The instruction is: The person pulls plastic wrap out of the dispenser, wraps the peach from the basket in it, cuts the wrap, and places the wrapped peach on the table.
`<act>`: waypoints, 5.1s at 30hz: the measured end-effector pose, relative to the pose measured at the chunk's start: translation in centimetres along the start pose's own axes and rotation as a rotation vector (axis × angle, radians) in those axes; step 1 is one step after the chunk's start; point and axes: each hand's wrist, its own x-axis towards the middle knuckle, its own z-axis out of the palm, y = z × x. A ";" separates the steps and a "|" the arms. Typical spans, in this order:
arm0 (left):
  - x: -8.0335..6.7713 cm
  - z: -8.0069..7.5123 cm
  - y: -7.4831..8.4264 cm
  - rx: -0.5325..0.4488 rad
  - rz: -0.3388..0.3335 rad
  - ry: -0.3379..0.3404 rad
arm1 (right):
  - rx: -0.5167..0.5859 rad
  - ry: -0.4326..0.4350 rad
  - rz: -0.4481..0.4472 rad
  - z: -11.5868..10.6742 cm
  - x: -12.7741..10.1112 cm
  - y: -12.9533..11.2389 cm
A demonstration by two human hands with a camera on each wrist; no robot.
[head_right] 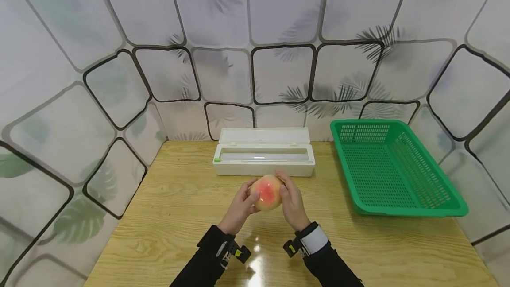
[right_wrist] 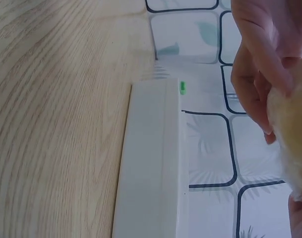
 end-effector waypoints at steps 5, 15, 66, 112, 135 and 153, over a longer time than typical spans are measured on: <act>0.2 0.2 -0.4 -0.086 0.041 0.077 | 0.001 -0.025 0.023 -0.2 -0.3 1.3; 0.0 0.6 -0.5 -0.095 0.028 0.058 | 0.106 -0.019 0.068 0.4 -0.4 1.8; 0.2 -0.4 -1.2 -0.093 0.078 0.098 | -0.121 0.067 0.231 0.4 -0.7 -0.3; 2.9 -3.8 -3.1 0.484 0.144 0.170 | -0.420 -0.173 0.230 -2.4 1.0 6.0; 4.6 -4.7 -5.9 0.787 0.021 0.111 | -0.615 -0.313 0.257 -1.3 0.4 9.6; 4.8 -4.9 -6.0 0.749 -0.063 0.106 | -0.751 -0.355 0.235 -1.4 0.8 9.9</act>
